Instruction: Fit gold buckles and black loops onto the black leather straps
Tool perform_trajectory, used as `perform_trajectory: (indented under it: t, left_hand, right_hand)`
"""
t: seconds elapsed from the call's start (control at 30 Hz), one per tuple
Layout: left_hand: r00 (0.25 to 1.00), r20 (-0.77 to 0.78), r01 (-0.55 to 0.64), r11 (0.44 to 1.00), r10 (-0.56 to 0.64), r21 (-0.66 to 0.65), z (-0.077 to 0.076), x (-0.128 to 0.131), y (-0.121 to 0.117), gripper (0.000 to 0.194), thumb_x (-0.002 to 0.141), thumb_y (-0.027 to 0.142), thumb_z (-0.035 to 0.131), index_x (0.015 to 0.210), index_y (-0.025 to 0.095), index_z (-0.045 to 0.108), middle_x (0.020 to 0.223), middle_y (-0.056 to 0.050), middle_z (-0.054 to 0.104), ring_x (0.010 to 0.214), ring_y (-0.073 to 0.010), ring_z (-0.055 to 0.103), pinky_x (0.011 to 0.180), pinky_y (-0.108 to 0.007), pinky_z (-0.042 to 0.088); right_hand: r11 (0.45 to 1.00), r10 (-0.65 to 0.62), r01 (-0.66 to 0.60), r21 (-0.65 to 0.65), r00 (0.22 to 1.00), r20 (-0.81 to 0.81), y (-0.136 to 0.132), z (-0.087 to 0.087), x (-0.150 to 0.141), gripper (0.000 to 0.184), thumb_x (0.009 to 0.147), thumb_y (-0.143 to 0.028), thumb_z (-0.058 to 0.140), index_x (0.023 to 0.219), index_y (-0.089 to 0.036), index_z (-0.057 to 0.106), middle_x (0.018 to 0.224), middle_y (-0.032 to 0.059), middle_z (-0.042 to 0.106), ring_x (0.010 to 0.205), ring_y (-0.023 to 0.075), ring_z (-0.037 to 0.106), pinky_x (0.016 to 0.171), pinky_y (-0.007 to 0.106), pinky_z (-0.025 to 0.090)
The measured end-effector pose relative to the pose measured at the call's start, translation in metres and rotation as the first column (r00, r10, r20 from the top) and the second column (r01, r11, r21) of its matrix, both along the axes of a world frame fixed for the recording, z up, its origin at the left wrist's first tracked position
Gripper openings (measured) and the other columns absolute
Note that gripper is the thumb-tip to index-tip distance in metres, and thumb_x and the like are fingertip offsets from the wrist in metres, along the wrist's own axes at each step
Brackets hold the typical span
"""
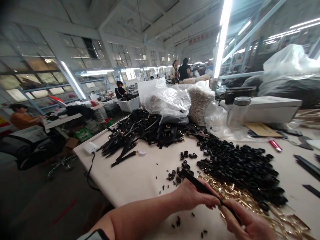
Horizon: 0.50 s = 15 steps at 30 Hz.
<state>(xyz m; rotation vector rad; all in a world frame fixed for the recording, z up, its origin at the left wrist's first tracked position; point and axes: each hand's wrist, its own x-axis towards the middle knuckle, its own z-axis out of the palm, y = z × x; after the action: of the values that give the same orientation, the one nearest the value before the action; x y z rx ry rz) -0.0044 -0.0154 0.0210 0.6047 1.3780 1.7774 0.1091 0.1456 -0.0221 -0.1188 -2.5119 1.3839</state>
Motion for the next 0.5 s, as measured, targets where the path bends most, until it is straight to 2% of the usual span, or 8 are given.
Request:
perform_trajectory:
  t: [0.07,0.13,0.23,0.27,0.3,0.33,0.43,0.5]
  left_hand:
    - [1.000,-0.018,-0.015,1.000,0.015,0.000,0.001,-0.003,-0.002,0.054,0.041,0.050,0.087,0.072,0.009,0.072,0.063,-0.004,0.062,0.052,-0.0115,0.054,0.056,-0.029,0.047]
    - [0.996,-0.030,-0.080,0.997,0.080,0.013,0.003,-0.013,-0.009,0.050,0.045,0.047,0.087,0.074,0.009,0.072,0.063,-0.004,0.064,0.052,-0.0111,0.055,0.053,-0.026,0.047]
    - [0.944,0.020,-0.329,0.944,0.329,0.014,0.014,-0.043,-0.031,0.046,0.049,0.042,0.088,0.075,0.009,0.072,0.066,-0.007,0.067,0.054,-0.0114,0.058,0.054,-0.024,0.049]
    - [0.893,0.031,-0.449,0.894,0.449,-0.015,0.020,-0.056,-0.042,0.043,0.048,0.038,0.089,0.074,0.008,0.072,0.067,-0.007,0.067,0.054,-0.0113,0.059,0.055,-0.024,0.051]
    - [0.812,0.023,-0.581,0.812,0.583,-0.057,0.027,-0.071,-0.054,0.039,0.049,0.033,0.090,0.072,0.008,0.070,0.068,-0.007,0.068,0.054,-0.0110,0.059,0.056,-0.024,0.052]
    - [0.755,0.010,-0.653,0.753,0.656,-0.076,0.036,-0.085,-0.067,0.034,0.054,0.028,0.089,0.073,0.008,0.069,0.069,-0.005,0.067,0.056,-0.0098,0.059,0.058,-0.023,0.052]
    - [0.618,-0.051,-0.783,0.610,0.784,-0.123,0.066,-0.117,-0.108,0.015,0.075,0.020,0.076,0.080,0.011,0.065,0.074,-0.001,0.065,0.059,-0.0062,0.058,0.062,-0.020,0.052]
    - [0.558,-0.112,-0.826,0.537,0.822,-0.173,0.086,-0.123,-0.131,0.015,0.086,0.026,0.064,0.090,0.011,0.063,0.081,-0.001,0.064,0.063,-0.0079,0.059,0.061,-0.022,0.053]
  right_hand:
    - [0.995,-0.070,0.075,0.073,0.995,-0.065,0.002,0.008,0.003,0.028,0.074,-0.047,0.063,0.092,-0.027,0.072,0.087,0.0039,0.074,0.067,0.0220,0.071,0.049,0.024,0.057]
    - [0.967,-0.168,0.197,0.161,0.970,-0.174,0.005,0.018,0.007,0.027,0.075,-0.046,0.062,0.092,-0.027,0.071,0.092,0.0034,0.074,0.075,0.0229,0.071,0.055,0.026,0.058]
    - [0.887,-0.337,0.402,0.227,0.900,-0.275,0.013,0.030,0.014,0.029,0.079,-0.049,0.058,0.092,-0.026,0.069,0.085,0.0031,0.074,0.065,0.0215,0.069,0.060,0.031,0.056]
    - [0.861,-0.386,0.452,0.232,0.879,-0.278,0.017,0.033,0.015,0.030,0.080,-0.049,0.056,0.092,-0.026,0.069,0.083,0.0034,0.073,0.063,0.0214,0.068,0.061,0.032,0.056]
    - [0.841,-0.422,0.486,0.239,0.864,-0.273,0.022,0.034,0.016,0.030,0.081,-0.050,0.054,0.093,-0.026,0.068,0.082,0.0041,0.073,0.064,0.0220,0.068,0.062,0.034,0.055]
    - [0.826,-0.447,0.507,0.245,0.855,-0.263,0.027,0.035,0.016,0.031,0.082,-0.049,0.053,0.095,-0.025,0.068,0.083,0.0050,0.073,0.067,0.0232,0.069,0.065,0.035,0.055]
    - [0.800,-0.503,0.551,0.239,0.832,-0.234,0.042,0.033,0.015,0.030,0.083,-0.047,0.053,0.097,-0.025,0.067,0.086,0.0067,0.073,0.079,0.0255,0.069,0.073,0.038,0.053]
    - [0.785,-0.554,0.590,0.191,0.805,-0.211,0.049,0.031,0.014,0.031,0.083,-0.046,0.052,0.095,-0.022,0.067,0.084,0.0071,0.073,0.076,0.0245,0.069,0.072,0.036,0.052]
